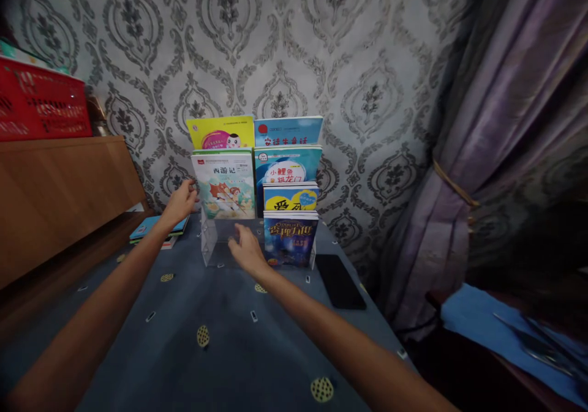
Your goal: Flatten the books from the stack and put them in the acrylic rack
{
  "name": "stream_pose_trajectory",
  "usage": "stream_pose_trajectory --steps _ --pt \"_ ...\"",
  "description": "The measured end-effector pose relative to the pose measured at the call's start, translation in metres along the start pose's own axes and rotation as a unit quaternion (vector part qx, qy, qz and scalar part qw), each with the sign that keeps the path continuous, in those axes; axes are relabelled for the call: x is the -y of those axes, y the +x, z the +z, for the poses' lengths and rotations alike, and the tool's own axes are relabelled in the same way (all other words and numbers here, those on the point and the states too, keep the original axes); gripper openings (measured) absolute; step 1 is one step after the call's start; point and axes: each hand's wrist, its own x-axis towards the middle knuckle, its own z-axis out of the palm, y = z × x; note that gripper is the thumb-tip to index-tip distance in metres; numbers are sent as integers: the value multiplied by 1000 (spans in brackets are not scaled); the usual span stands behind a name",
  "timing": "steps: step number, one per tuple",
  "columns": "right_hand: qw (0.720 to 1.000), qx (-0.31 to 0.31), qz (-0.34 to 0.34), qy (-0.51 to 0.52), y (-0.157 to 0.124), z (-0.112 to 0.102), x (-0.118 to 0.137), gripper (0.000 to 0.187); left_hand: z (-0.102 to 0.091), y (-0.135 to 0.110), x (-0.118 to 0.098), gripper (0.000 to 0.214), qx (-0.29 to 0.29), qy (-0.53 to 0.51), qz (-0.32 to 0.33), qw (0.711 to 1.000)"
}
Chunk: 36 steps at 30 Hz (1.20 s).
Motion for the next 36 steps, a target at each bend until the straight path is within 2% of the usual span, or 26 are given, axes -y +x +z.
stream_pose_trajectory --steps 3,6,8,10,13,16,19,25,29,32,36 --pt "997 70 -11 0 -45 10 -26 47 19 -42 25 39 -26 -36 -13 999" --pt "995 101 3 1 -89 18 -51 38 41 -102 53 38 -22 -19 -36 999" --pt "994 111 -18 -8 -111 21 -63 35 53 -141 67 36 22 60 -61 996" --pt "992 110 -62 -17 -127 23 -71 35 60 -170 76 35 108 154 -80 979" --pt "986 117 -115 -30 -137 22 -73 34 65 -189 81 31 161 198 -89 963" --pt "981 137 -127 -47 -138 20 -70 32 67 -185 81 31 181 217 -79 956" --pt "978 148 -133 -56 -138 19 -66 32 65 -169 85 30 190 240 -78 949" --pt "975 139 -151 -88 -141 19 -61 30 56 -110 107 39 132 297 -125 937" --pt "972 141 -155 -104 -142 18 -61 31 61 -76 121 44 110 316 -134 933" --pt "974 134 -156 -100 -143 18 -63 31 70 -62 131 52 129 324 -147 926" --pt "975 127 -160 -88 -143 19 -67 30 78 -55 143 63 180 318 -191 911"
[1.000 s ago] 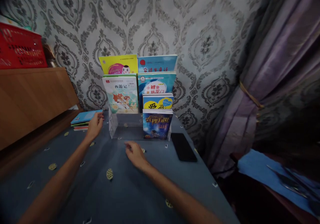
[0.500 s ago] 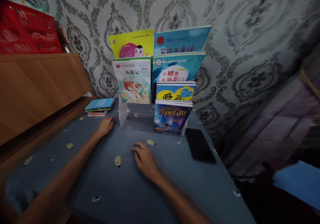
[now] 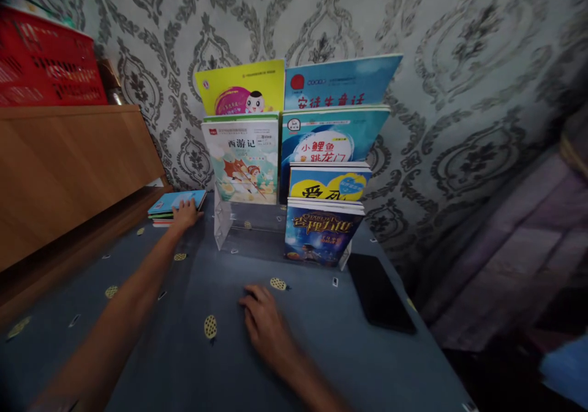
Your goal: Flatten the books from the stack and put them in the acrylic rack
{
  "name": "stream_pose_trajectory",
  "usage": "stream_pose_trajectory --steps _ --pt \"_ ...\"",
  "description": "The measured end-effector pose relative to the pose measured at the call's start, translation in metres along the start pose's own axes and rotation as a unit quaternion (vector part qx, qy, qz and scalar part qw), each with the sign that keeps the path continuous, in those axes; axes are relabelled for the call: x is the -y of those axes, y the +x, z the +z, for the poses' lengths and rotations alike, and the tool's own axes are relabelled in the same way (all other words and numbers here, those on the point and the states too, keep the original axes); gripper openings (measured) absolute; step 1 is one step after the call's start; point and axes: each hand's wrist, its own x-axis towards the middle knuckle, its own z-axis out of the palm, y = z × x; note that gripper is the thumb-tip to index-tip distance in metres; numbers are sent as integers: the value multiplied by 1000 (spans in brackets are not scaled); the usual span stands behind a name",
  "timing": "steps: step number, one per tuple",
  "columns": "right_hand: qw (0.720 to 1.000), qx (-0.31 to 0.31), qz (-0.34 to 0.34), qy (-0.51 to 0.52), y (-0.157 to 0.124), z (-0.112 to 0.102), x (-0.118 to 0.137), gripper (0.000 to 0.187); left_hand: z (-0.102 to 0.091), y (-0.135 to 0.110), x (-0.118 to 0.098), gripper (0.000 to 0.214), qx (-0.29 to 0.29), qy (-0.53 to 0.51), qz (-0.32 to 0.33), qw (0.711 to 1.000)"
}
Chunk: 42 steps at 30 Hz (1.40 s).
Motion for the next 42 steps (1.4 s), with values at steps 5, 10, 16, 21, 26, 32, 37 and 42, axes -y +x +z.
stream_pose_trajectory --steps 5,10,16,21,26,32,37,42 --pt "1000 9 14 9 2 -2 0 30 3 -2 10 63 -13 26 55 998" --pt "999 28 32 22 6 -7 8 29 -4 -4 24 61 -9 57 85 995" --pt "999 35 33 22 6 -10 10 29 -17 -9 38 39 7 86 113 990" --pt "998 41 30 24 6 -8 7 30 -22 -28 44 37 5 89 128 988" --pt "999 34 21 21 7 -7 6 30 -23 -58 49 37 4 91 145 985" --pt "999 41 17 13 7 -6 7 32 -14 -112 51 31 24 85 178 980" --pt "999 39 9 -3 6 -6 8 31 -18 -154 60 29 32 62 223 972" --pt "999 38 9 -11 6 -2 6 31 -38 -192 69 30 77 9 272 959"
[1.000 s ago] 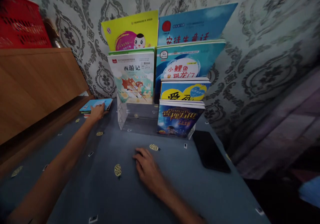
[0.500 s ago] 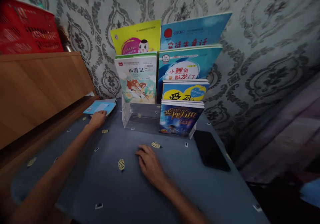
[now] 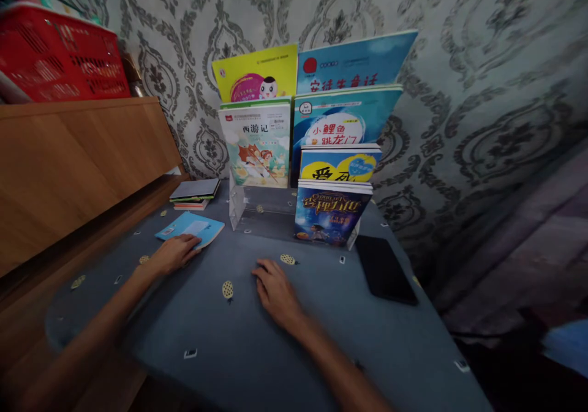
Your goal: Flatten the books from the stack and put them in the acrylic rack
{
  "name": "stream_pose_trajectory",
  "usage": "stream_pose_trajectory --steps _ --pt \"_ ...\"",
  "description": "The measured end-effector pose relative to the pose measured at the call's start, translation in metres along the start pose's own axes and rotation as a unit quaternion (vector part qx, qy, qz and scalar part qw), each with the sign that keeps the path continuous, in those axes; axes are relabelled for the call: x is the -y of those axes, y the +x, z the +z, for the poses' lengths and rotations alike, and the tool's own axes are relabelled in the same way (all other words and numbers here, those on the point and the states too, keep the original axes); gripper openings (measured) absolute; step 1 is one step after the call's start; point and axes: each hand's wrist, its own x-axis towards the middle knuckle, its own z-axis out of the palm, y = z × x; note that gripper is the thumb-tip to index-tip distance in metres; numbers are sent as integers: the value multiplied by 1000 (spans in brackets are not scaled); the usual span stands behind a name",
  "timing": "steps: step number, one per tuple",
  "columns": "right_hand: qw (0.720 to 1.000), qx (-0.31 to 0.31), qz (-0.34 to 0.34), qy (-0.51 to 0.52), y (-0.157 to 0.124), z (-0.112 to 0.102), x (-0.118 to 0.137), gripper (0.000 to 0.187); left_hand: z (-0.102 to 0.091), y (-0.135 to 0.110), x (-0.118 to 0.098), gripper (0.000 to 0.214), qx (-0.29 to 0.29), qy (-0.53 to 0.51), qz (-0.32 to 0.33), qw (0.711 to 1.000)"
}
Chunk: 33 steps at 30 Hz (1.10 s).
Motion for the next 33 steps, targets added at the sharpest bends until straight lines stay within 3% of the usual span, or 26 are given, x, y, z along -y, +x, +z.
stream_pose_trajectory --steps 4,6,9,12,14,21,28,33 --pt "1000 -1 -1 -3 0 3 -2 31 -8 -13 1 41 26 -104 44 993" --pt "1000 2 0 -5 0 3 -3 31 -7 -9 12 42 24 -140 31 989" --pt "1000 7 1 -10 0 2 -1 31 1 4 33 46 -29 -99 -97 990" --pt "1000 16 1 -21 -1 0 1 31 17 17 50 53 -45 -46 -266 962" --pt "999 21 1 -27 -1 -1 2 32 27 20 56 56 -35 -36 -300 953" --pt "1000 18 2 -12 1 -4 6 31 41 9 49 55 -59 -30 -263 963" --pt "1000 6 17 8 1 -3 5 30 43 -6 16 57 -68 -22 -201 977" --pt "999 -37 30 15 -3 -4 4 30 41 -13 -11 57 -95 -36 -163 981"
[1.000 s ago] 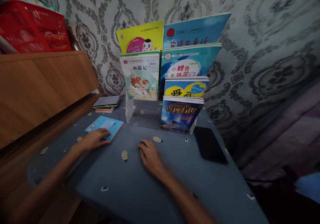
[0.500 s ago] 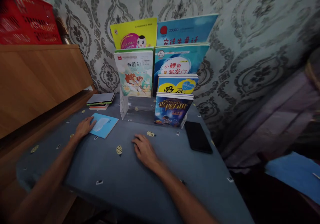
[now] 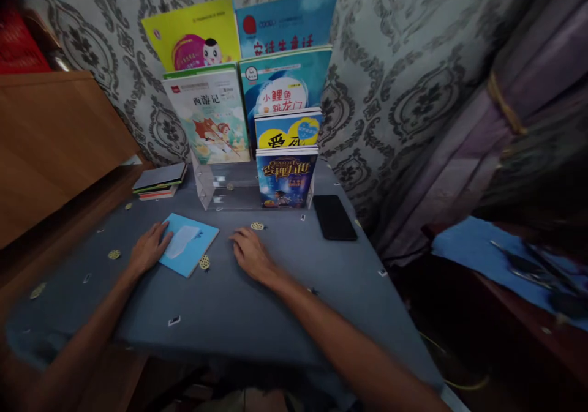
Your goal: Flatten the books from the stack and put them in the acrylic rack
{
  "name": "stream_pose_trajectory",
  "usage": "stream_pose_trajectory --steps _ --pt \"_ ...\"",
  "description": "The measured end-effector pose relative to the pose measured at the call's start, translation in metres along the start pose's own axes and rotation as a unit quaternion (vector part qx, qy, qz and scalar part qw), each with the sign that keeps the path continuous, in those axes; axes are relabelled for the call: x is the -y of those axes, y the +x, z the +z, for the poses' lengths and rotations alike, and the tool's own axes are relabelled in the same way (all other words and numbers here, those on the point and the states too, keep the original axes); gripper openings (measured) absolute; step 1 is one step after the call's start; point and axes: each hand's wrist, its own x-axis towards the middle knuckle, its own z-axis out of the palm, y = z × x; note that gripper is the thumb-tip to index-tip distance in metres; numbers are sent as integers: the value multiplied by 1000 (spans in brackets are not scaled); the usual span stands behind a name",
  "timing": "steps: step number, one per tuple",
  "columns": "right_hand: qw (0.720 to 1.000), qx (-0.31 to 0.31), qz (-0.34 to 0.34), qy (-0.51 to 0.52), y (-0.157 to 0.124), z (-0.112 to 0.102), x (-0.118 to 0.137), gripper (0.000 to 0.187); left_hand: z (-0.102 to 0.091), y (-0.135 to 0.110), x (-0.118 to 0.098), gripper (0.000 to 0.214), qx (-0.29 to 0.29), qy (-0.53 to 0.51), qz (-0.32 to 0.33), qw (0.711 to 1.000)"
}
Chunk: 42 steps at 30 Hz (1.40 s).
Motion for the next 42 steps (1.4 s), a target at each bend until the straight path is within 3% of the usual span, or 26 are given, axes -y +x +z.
stream_pose_trajectory --steps 7,16,22,29,32,36,42 --pt "999 0 48 -21 -9 -17 -4 32 4 -15 -37 53 -12 -39 80 996" --pt "994 -23 99 -49 -29 -62 -43 33 -1 -20 -112 51 19 -90 219 971" --pt "988 -78 119 -59 -37 -90 -70 30 0 -4 -169 52 60 -135 330 932" --pt "987 -91 111 -65 -38 -90 -71 34 7 23 -236 50 87 -214 466 854" --pt "988 -88 111 -69 -38 -90 -70 35 10 25 -247 42 45 -244 462 851" --pt "987 -70 112 -90 -40 -91 -66 36 9 21 -243 30 -33 -239 387 890" --pt "978 -33 131 -158 -42 -87 -55 39 6 18 -236 26 -37 -183 306 934"
